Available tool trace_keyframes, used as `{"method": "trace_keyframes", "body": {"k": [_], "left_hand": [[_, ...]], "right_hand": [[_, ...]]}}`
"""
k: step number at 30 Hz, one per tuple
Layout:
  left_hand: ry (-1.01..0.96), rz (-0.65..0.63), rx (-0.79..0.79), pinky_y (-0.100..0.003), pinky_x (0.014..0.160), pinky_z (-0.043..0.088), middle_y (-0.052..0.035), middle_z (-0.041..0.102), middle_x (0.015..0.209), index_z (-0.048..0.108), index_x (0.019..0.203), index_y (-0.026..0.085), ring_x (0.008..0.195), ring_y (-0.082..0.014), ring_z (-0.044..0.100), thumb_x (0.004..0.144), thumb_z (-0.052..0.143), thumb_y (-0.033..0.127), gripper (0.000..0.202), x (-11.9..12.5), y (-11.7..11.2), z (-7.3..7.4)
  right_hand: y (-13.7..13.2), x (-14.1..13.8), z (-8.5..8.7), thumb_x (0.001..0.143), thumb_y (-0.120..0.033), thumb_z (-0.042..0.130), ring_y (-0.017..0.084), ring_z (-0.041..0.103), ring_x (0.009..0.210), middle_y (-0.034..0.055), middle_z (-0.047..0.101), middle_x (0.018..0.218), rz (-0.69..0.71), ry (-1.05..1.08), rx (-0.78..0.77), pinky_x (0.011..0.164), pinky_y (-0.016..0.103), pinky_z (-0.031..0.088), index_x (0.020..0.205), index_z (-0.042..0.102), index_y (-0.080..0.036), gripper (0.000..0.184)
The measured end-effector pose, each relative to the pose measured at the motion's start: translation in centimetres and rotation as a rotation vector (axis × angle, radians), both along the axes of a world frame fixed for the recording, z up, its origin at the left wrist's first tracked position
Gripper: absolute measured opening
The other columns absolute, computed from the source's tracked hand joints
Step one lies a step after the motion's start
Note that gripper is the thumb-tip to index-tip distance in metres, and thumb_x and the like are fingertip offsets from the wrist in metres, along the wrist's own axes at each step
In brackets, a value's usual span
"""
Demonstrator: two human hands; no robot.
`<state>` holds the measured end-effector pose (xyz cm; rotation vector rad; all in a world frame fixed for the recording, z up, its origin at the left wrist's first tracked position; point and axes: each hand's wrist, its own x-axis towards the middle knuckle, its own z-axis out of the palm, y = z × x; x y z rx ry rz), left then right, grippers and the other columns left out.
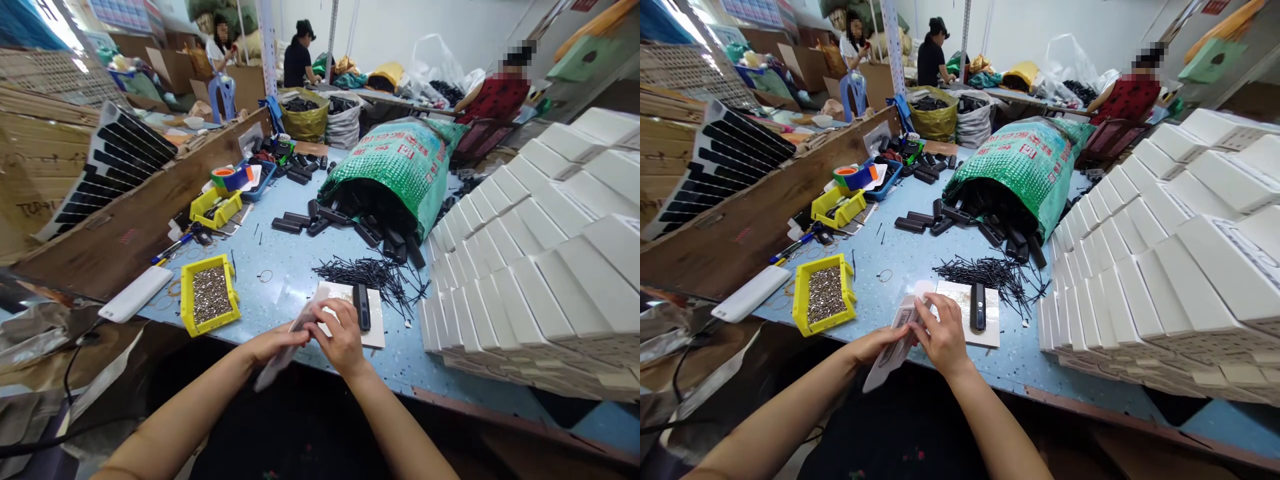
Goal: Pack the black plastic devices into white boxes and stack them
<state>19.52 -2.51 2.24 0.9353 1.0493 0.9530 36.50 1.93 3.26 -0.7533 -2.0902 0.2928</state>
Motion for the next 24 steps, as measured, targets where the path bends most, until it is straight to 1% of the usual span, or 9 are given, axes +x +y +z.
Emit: {"method": "trace_keyframes", "body": {"k": [4,6,8,12,14,17,19,21,24], "left_hand": [[0.255,-0.319,0.238,-0.036,0.086,0.047,-0.0088,0.067,0.103,0.064,0.117,0.020,0.096,-0.0272,0.062,0.052,0.084,0.044,0.073,-1.9,0.7,0.0],[0.453,-0.289,0.306,-0.035,0.083,0.048,-0.0068,0.069,0.098,0.050,0.134,0.023,0.088,-0.0257,0.064,0.052,0.085,0.040,0.091,-2.8,0.6,0.4],[0.579,-0.214,0.358,-0.034,0.079,0.049,-0.0068,0.070,0.094,0.035,0.144,0.024,0.081,-0.0243,0.065,0.061,0.081,0.038,0.096,-3.0,0.5,1.0],[0.625,-0.265,0.540,-0.033,0.085,0.047,-0.0109,0.064,0.116,0.056,0.125,0.026,0.098,-0.0246,0.063,0.082,0.063,0.030,0.044,-1.4,0.3,2.4],[0.590,-0.289,0.520,-0.034,0.086,0.046,-0.0107,0.061,0.119,0.055,0.122,0.025,0.099,-0.0238,0.062,0.080,0.063,0.029,0.043,-0.3,0.3,2.6],[0.548,-0.133,0.407,-0.035,0.085,0.047,-0.0132,0.056,0.123,0.033,0.139,0.023,0.098,-0.0252,0.061,0.064,0.078,0.032,0.089,1.1,0.4,2.0],[0.508,-0.037,0.336,-0.035,0.083,0.047,-0.0133,0.056,0.121,0.012,0.148,0.023,0.094,-0.0241,0.062,0.062,0.078,0.029,0.109,1.7,0.4,1.6],[0.482,-0.020,0.275,-0.031,0.076,0.047,-0.0093,0.063,0.107,-0.001,0.151,0.023,0.082,-0.0209,0.063,0.066,0.074,0.026,0.113,2.1,0.5,1.3],[0.478,-0.059,0.226,-0.027,0.065,0.046,-0.0039,0.066,0.087,0.000,0.152,0.021,0.067,-0.0183,0.061,0.066,0.072,0.024,0.112,2.2,0.7,1.1]], "right_hand": [[-0.1,1.5,0.6,0.086,-0.026,0.065,0.023,0.051,0.098,0.0060,0.060,0.097,0.196,-0.099,-0.138,0.091,0.041,0.039,0.083,0.064,-0.020,0.007],[-0.3,2.4,0.5,0.086,-0.029,0.066,0.023,0.051,0.097,0.0050,0.060,0.097,0.275,-0.158,-0.258,0.091,0.041,0.038,0.075,0.062,-0.019,0.014],[-0.3,2.6,0.0,0.085,-0.035,0.066,0.022,0.051,0.098,0.0053,0.059,0.097,0.233,-0.024,-0.386,0.092,0.041,0.038,0.071,0.062,-0.019,0.021],[-0.2,1.4,-1.9,0.090,-0.055,0.051,0.019,0.058,0.083,0.0054,0.059,0.091,0.152,0.581,-0.834,0.075,0.033,0.050,0.098,0.064,-0.023,0.035],[-0.2,0.7,-2.5,0.089,-0.057,0.050,0.019,0.061,0.081,0.0054,0.062,0.090,0.175,0.664,-1.008,0.072,0.031,0.052,0.113,0.062,-0.022,0.044],[-0.2,0.7,-2.3,0.085,-0.060,0.056,0.024,0.060,0.102,0.0090,0.063,0.108,0.230,0.533,-0.870,0.090,0.037,0.049,0.113,0.068,-0.022,0.049],[-0.3,0.9,-1.6,0.085,-0.060,0.056,0.025,0.056,0.114,0.0090,0.062,0.119,0.286,0.447,-0.742,0.099,0.040,0.044,0.113,0.069,-0.024,0.047],[-0.6,0.9,-1.0,0.088,-0.051,0.057,0.024,0.058,0.113,0.0081,0.064,0.118,0.303,0.413,-0.766,0.099,0.041,0.045,0.113,0.069,-0.025,0.038],[-1.2,0.4,-0.6,0.093,-0.036,0.052,0.022,0.062,0.105,0.0075,0.067,0.111,0.205,0.434,-0.788,0.093,0.041,0.050,0.112,0.069,-0.024,0.028]]}}
